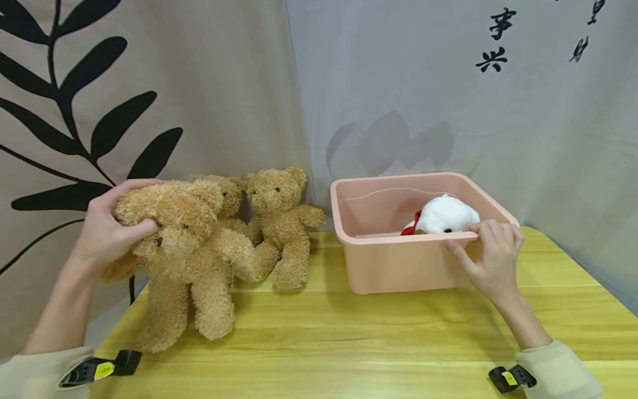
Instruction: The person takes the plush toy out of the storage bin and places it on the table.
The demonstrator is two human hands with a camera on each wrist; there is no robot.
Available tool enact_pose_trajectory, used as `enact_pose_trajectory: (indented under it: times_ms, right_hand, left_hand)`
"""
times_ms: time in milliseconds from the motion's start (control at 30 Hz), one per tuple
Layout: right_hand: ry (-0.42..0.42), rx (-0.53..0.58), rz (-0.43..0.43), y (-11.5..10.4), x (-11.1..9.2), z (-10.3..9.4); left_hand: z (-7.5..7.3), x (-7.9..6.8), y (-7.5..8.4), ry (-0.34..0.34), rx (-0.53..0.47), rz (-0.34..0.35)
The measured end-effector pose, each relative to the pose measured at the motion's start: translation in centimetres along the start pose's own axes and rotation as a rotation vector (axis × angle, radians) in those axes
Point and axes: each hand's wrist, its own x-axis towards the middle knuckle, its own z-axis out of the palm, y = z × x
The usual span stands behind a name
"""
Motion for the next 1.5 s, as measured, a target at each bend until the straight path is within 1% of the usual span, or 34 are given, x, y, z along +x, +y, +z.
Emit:
enact_pose_trajectory:
  times_ms: [67,167,233,367,433,500,633,733,833,933,967,1133,1167,1200,1267,1367,1433,1500]
  right_hand:
    - [-0.002,-0.001,0.001,0.0,0.0,-0.1]
    - [-0.004,-0.002,0.002,0.0,0.0,-0.1]
    - [-0.004,-0.002,0.001,0.1,0.0,-0.1]
    - [0.0,-0.006,-0.002,0.1,0.1,-0.2]
    - [0.002,-0.006,-0.002,0.1,0.1,-0.2]
    - [0.002,-0.007,-0.003,0.1,0.1,-0.2]
    - [0.0,-0.007,-0.001,0.1,0.1,-0.2]
    - [-0.002,-0.008,-0.001,0.1,0.1,-0.1]
    - [-0.003,-0.008,-0.003,0.0,0.1,-0.1]
    - [-0.001,-0.008,-0.003,0.0,0.2,-0.1]
    - [0.0,-0.008,-0.002,-0.1,0.2,-0.1]
    - [-0.002,-0.006,-0.001,-0.1,0.1,-0.1]
    - [-0.003,-0.006,-0.001,-0.1,0.1,-0.1]
    - [-0.003,-0.006,0.0,-0.1,0.1,-0.1]
    - [-0.002,-0.006,-0.001,-0.1,0.1,-0.2]
    - [-0.004,-0.007,-0.001,-0.2,0.1,-0.2]
    - [-0.007,-0.008,-0.002,-0.2,0.2,-0.2]
    - [-0.007,-0.009,-0.003,-0.2,0.2,-0.3]
  left_hand:
    - [-0.1,-0.2,-0.7,-0.054,0.064,-0.047]
    - [-0.5,-0.5,-1.6,-0.119,0.11,-0.11]
    - [-0.9,-0.5,-2.2,-0.167,0.127,-0.116]
    - [-1.7,-0.6,-3.7,-0.293,0.085,-0.117]
    - [-1.9,-0.8,-4.6,-0.338,0.077,-0.126]
    - [-2.3,-1.2,-5.5,-0.36,0.093,-0.153]
    - [-3.0,-2.2,-7.2,-0.399,0.172,-0.225]
    - [-3.3,-2.8,-8.0,-0.415,0.228,-0.25]
    - [-3.2,-3.0,-8.0,-0.41,0.305,-0.254]
    - [-2.6,-3.0,-7.2,-0.417,0.376,-0.274]
    - [-2.3,-3.0,-6.8,-0.424,0.404,-0.295]
    - [-1.0,-3.2,-5.3,-0.444,0.555,-0.454]
    - [-0.9,-3.3,-5.2,-0.447,0.578,-0.479]
    - [-0.7,-3.4,-5.1,-0.445,0.59,-0.487]
    - [-0.5,-3.8,-5.2,-0.442,0.592,-0.474]
    - [-0.7,-4.1,-5.6,-0.447,0.575,-0.427]
    - [-1.0,-4.2,-6.0,-0.458,0.552,-0.403]
    - [-1.3,-4.4,-6.3,-0.461,0.514,-0.399]
